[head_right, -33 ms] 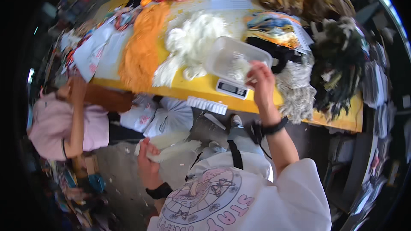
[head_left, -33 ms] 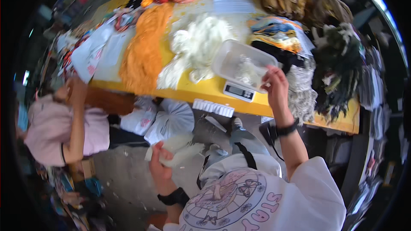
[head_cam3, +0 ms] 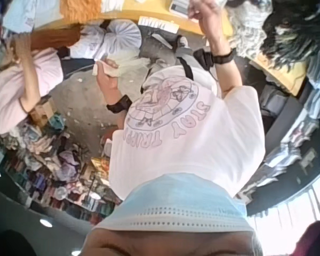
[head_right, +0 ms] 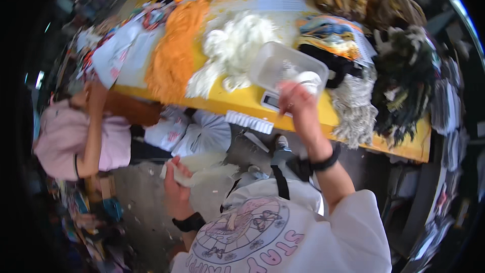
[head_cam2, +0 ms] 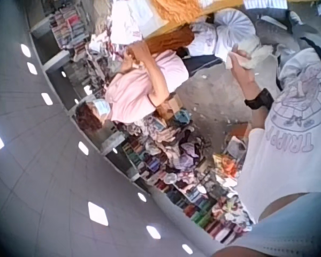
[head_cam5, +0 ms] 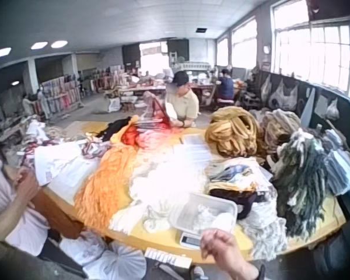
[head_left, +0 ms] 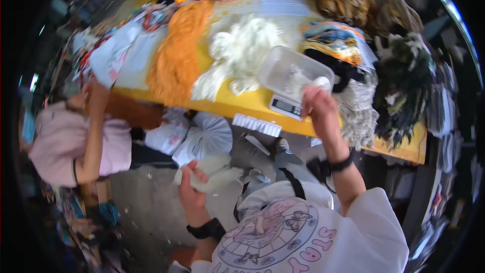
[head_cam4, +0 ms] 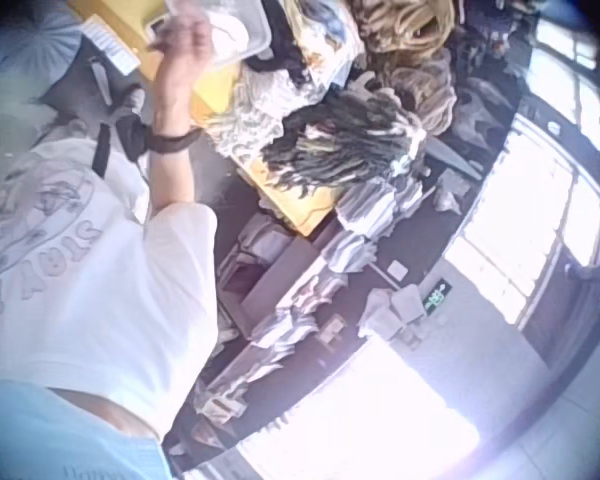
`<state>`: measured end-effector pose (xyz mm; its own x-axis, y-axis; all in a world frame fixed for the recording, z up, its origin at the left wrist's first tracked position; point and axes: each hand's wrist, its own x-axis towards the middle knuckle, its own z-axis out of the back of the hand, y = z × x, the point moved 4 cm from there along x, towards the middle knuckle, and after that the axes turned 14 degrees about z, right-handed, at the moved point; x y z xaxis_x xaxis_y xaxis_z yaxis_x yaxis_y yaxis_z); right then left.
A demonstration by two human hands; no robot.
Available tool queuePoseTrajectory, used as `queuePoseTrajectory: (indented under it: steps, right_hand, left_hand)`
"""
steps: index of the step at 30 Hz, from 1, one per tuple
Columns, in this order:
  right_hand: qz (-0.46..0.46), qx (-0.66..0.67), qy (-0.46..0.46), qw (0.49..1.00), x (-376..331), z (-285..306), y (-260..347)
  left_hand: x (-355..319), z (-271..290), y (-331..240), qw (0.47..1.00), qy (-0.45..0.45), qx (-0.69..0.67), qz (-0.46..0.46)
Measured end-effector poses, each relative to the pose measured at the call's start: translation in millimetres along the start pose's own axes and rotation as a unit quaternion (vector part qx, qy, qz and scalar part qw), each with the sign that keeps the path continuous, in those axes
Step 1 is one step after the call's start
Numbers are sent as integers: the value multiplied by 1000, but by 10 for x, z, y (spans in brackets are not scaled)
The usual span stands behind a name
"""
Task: The person weighs bundles of white yarn on a digital scale, removes them, and ties a small paper tag from a row on the table onto each bundle. This process is repeated for several bundles of yarn.
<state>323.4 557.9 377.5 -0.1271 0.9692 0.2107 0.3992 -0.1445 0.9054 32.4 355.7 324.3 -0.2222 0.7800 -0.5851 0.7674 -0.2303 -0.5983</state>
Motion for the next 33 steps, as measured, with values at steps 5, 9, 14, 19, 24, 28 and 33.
queuePoseTrajectory:
  steps: [5, 9, 14, 19, 24, 28, 33]
  right_hand:
    - [-175, -2, 369, 913, -806, -1404, 160]
    - [-182, -40, 365, 912, -887, -1775, -194]
    - [-197, -37, 353, 914, -1129, -1934, -306]
    - [-200, 11, 291, 935, -1273, -1884, -321]
    - [-126, 13, 265, 956, -1374, -1839, -325]
    - [-113, 11, 245, 963, -1426, -1809, -293]
    - [-72, 34, 241, 967, -1464, -1778, -300]
  left_hand:
    - [-307, -529, -192, 987, 108, 106, -54]
    - [-530, -531, -277, 969, 140, 180, -96]
    - [-658, -422, -263, 938, 128, 277, -166]
    - [-717, -364, -252, 961, 104, 223, -131]
    - [-711, -291, -231, 966, 77, 190, -157]
    - [-687, -277, -180, 976, 82, 161, -126]
    - [-650, -296, -108, 981, 81, 143, -102]
